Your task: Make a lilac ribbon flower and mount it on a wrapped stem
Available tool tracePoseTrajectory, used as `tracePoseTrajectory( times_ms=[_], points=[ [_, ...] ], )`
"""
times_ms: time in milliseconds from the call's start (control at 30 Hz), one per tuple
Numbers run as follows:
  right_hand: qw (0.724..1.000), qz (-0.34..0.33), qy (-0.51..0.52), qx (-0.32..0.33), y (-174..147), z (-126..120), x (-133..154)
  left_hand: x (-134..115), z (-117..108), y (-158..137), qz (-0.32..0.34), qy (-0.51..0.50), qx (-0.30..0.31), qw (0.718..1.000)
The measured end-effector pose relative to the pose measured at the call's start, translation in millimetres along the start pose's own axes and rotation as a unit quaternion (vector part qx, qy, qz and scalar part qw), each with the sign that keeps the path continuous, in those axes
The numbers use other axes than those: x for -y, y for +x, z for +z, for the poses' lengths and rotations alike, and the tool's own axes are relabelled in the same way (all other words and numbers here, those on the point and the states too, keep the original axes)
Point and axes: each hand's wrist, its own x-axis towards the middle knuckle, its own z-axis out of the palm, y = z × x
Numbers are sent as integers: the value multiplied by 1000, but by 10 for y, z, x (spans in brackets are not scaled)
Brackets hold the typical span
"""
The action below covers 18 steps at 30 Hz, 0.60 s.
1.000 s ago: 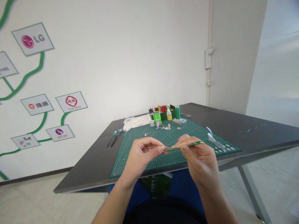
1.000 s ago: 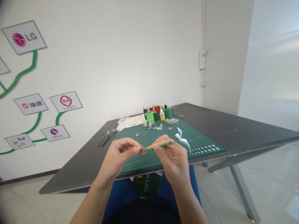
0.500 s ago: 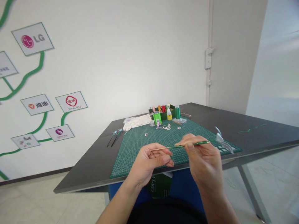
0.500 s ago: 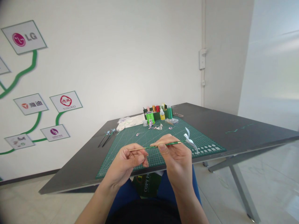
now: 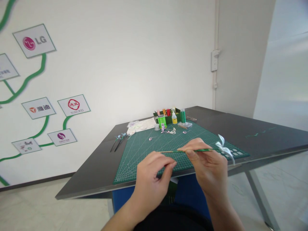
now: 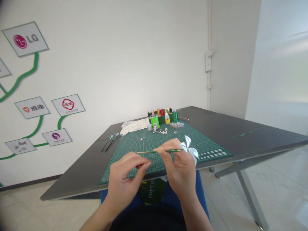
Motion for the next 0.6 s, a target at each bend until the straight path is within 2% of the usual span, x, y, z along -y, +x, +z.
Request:
tracePoseTrajectory(
  times_ms=[133,233,367,467,600],
  points=[
    [999,21,4,45,15,-23,-12,17,-111,69,99,106,1,989],
    [996,36,49,71,15,-32,-44,75,-206,179,91,101,38,990],
    [981,69,166,75,13,-22,-92,174,-285,291,18,9,118,993],
    [968,96,224,64,24,-4,-103,266,-256,304,-27,-96,181,978],
    [958,124,255,35,37,22,-116,379,-103,249,-73,-249,195,946]
  ],
)
